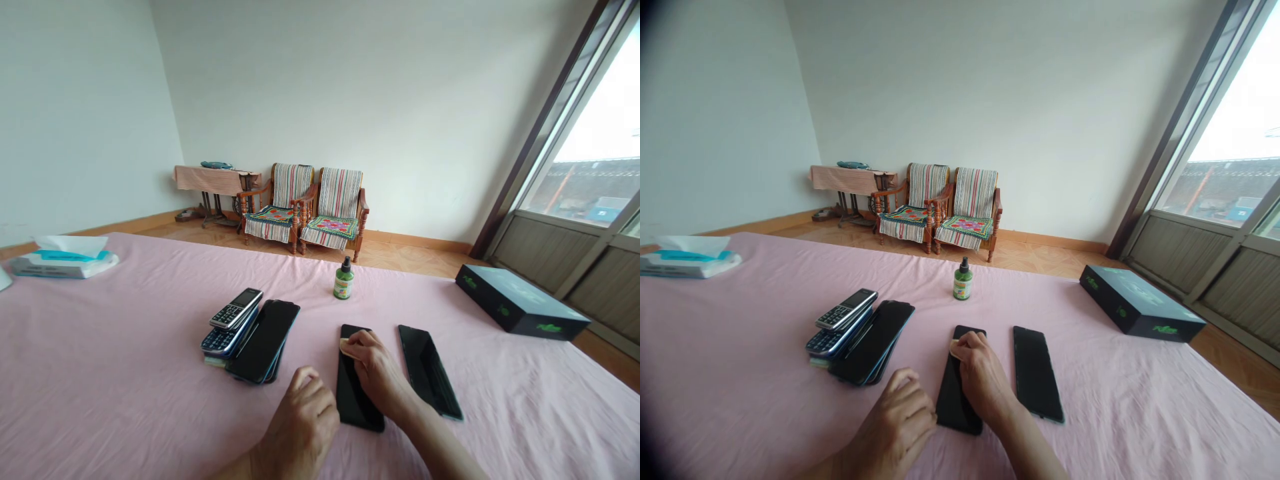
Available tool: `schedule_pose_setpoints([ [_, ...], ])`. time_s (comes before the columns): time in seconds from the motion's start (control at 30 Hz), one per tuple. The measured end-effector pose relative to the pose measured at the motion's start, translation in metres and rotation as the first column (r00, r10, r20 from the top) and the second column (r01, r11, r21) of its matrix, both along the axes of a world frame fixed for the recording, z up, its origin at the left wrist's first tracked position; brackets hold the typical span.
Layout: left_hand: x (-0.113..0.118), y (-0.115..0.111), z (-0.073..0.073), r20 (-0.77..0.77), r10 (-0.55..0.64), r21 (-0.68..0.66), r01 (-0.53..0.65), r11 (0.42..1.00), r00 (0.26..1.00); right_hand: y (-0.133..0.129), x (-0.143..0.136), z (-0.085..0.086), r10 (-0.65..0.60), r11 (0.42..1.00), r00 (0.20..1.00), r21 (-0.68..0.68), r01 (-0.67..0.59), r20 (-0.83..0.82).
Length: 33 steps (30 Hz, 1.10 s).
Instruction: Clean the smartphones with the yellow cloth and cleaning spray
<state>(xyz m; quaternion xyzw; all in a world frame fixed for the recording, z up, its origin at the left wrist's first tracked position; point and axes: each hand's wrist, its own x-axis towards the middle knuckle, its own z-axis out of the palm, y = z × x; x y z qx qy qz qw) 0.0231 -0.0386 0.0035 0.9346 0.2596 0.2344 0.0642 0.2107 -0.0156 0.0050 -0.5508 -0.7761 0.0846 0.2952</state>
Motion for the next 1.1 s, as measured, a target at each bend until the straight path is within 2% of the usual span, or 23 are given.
schedule_pose_setpoints([
  [0.13,-0.002,0.004,-0.005,0.097,0.119,-0.211,-0.097,0.973,0.988,0.011,0.0,-0.001,-0.037,0.999,0.999,0.026,0.037,0.019],
  [0.2,-0.003,0.008,-0.007,0.131,0.177,-0.333,-0.125,0.935,0.976,0.007,0.0,0.0,-0.016,1.0,1.0,0.008,0.016,0.008],
  [0.3,-0.003,0.013,-0.007,0.145,0.208,-0.426,-0.129,0.896,0.967,-0.003,0.001,0.0,0.055,0.998,0.998,-0.026,-0.055,-0.026],
  [0.4,-0.001,0.014,-0.004,0.136,0.241,-0.454,-0.156,0.877,0.961,-0.003,0.003,-0.002,0.08,0.996,0.995,-0.028,-0.082,-0.063],
  [0.57,-0.002,0.012,-0.004,0.14,0.26,-0.481,-0.164,0.861,0.955,0.012,0.002,-0.006,-0.008,1.0,1.0,0.016,0.008,-0.011],
  [0.8,-0.002,0.014,-0.004,0.146,0.246,-0.492,-0.145,0.858,0.958,-0.005,0.002,-0.001,0.083,0.996,0.996,-0.036,-0.084,-0.032],
  [0.97,-0.001,0.014,-0.005,0.154,0.242,-0.478,-0.142,0.867,0.958,0.007,0.0,-0.001,0.001,1.0,1.0,-0.007,-0.001,-0.014],
  [1.1,-0.002,0.013,-0.006,0.146,0.247,-0.488,-0.148,0.86,0.958,0.002,-0.004,0.001,0.053,0.998,0.998,-0.019,-0.053,-0.016],
])
